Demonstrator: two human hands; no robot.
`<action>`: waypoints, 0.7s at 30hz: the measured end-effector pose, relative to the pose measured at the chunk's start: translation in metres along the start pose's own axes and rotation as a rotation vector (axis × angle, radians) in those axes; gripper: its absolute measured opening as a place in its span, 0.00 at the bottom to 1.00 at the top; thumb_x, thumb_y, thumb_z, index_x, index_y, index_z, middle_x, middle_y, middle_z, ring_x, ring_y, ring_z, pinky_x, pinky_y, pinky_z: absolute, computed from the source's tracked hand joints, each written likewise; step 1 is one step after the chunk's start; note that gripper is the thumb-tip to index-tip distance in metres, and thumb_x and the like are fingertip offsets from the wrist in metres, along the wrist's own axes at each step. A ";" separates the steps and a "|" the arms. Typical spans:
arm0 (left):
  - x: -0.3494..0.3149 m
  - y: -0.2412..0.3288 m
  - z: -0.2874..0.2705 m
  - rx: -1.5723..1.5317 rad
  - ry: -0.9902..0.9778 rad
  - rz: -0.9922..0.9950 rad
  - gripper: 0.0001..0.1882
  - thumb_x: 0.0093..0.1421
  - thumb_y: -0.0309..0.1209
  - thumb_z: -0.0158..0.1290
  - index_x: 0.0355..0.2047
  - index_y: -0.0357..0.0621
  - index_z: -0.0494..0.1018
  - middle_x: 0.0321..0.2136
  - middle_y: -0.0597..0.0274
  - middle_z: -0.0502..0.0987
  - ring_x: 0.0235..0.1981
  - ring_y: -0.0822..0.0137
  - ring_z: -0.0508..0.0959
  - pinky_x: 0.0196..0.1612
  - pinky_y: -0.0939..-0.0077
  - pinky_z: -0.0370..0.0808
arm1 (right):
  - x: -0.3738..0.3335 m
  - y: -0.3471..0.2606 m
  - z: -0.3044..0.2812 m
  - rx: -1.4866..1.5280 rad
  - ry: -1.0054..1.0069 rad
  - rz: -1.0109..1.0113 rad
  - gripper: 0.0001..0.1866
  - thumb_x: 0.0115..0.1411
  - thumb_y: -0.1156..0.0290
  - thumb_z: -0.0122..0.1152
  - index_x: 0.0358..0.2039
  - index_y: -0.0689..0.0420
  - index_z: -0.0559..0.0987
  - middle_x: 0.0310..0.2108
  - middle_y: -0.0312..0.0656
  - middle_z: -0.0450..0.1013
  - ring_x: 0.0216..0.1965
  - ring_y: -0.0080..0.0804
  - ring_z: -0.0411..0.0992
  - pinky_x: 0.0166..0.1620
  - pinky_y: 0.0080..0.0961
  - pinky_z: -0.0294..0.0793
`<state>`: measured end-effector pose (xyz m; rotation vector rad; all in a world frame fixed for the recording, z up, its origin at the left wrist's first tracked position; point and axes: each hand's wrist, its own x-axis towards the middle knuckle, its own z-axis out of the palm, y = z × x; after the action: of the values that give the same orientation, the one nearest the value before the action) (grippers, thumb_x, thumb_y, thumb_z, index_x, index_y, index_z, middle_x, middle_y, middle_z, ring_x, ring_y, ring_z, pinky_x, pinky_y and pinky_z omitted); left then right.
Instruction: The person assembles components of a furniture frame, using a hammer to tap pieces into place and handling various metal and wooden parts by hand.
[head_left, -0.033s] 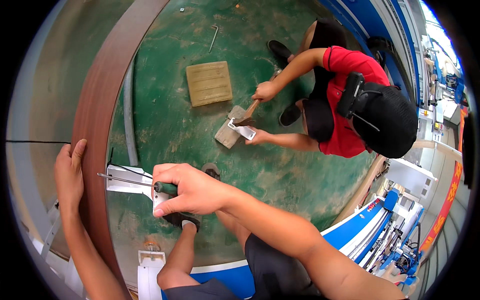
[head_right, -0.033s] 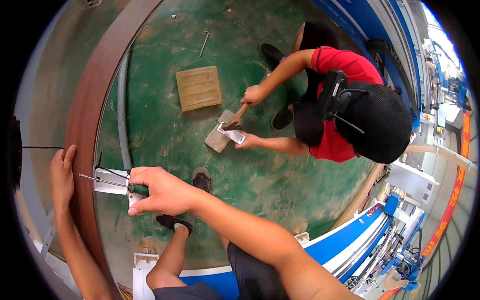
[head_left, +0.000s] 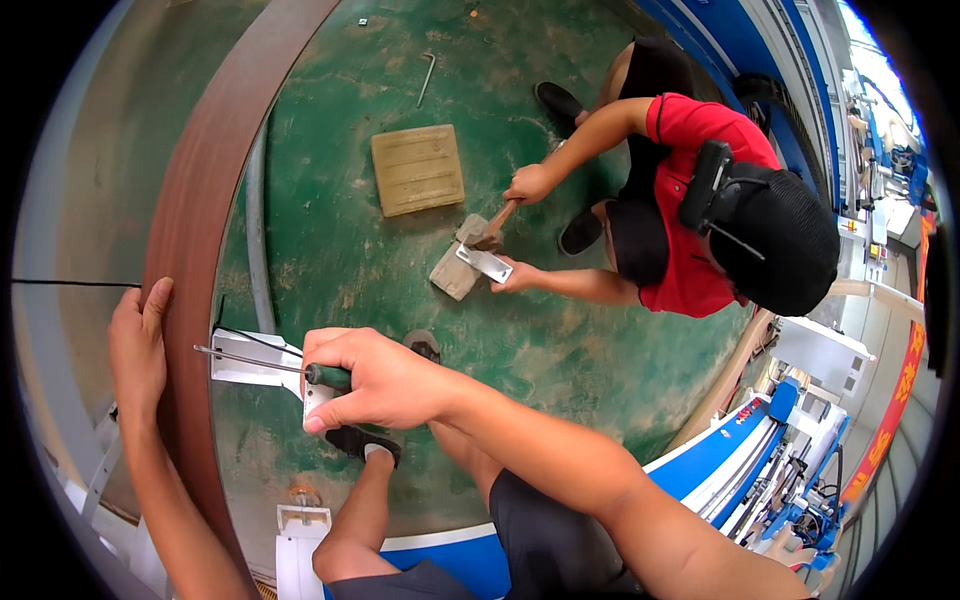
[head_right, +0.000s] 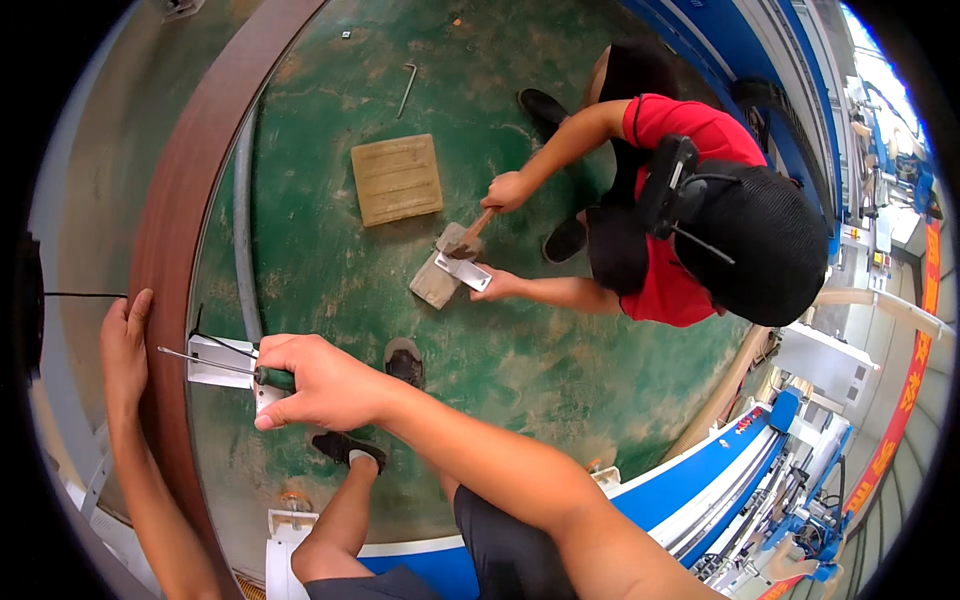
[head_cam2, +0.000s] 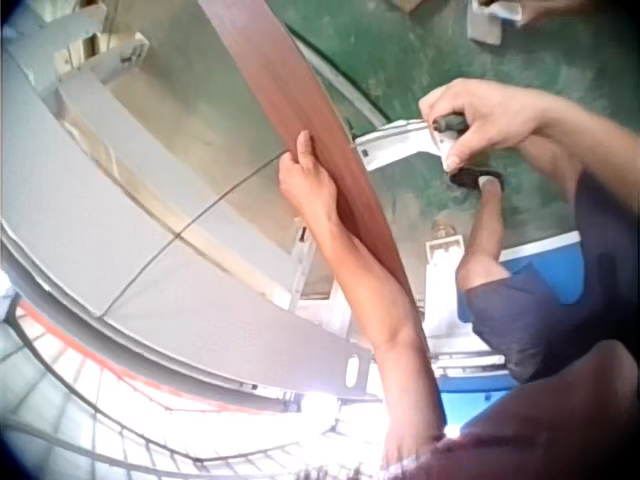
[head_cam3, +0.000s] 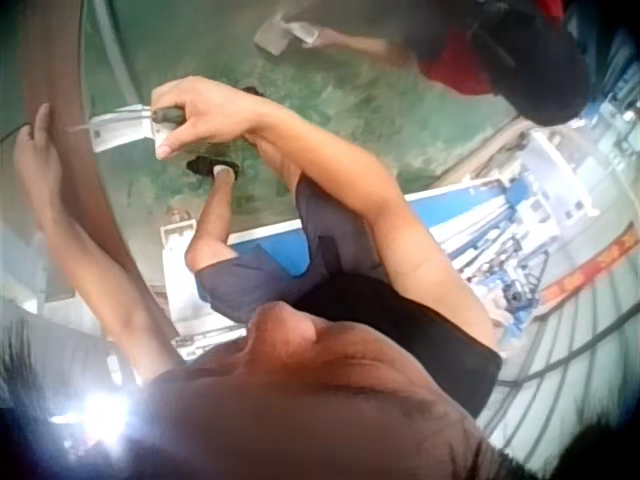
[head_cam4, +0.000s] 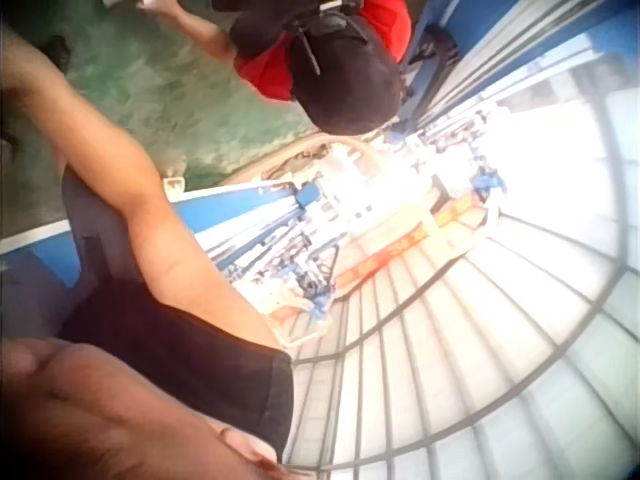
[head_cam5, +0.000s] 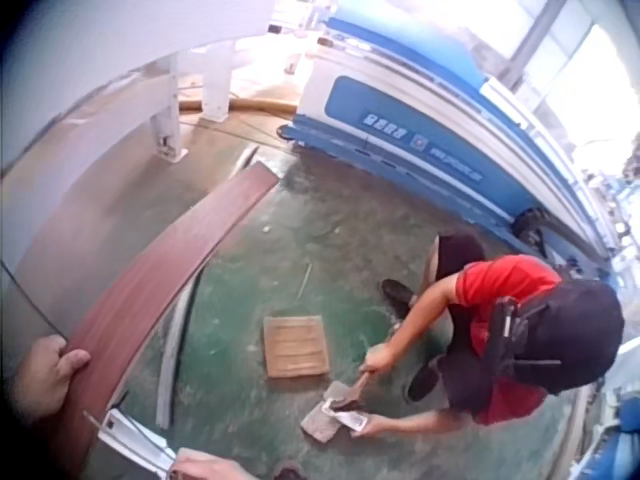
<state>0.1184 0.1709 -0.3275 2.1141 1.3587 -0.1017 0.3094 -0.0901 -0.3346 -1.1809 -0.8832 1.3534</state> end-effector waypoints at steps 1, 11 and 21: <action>0.007 -0.004 0.006 -0.008 0.019 0.022 0.31 0.70 0.54 0.53 0.31 0.31 0.69 0.24 0.57 0.68 0.29 0.67 0.64 0.36 0.70 0.68 | 0.003 0.008 -0.002 0.003 0.001 0.004 0.18 0.52 0.64 0.78 0.34 0.62 0.80 0.33 0.41 0.71 0.38 0.35 0.71 0.43 0.29 0.70; 0.065 -0.059 0.009 -0.112 0.105 0.094 0.26 0.72 0.52 0.51 0.40 0.35 0.74 0.30 0.63 0.73 0.33 0.73 0.69 0.41 0.75 0.70 | 0.049 0.071 0.006 0.006 0.018 -0.156 0.16 0.48 0.70 0.78 0.29 0.62 0.78 0.32 0.43 0.70 0.37 0.40 0.70 0.41 0.34 0.70; 0.073 -0.194 -0.036 0.011 0.035 0.192 0.25 0.76 0.25 0.37 0.71 0.48 0.63 0.60 0.54 0.68 0.60 0.62 0.70 0.62 0.70 0.67 | 0.065 0.107 0.022 0.003 -0.029 -0.261 0.18 0.42 0.70 0.78 0.23 0.65 0.74 0.32 0.50 0.68 0.39 0.52 0.70 0.42 0.42 0.70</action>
<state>-0.0205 0.3030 -0.4144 2.2526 1.1694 0.0064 0.2666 -0.0390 -0.4428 -1.0065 -1.0185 1.1611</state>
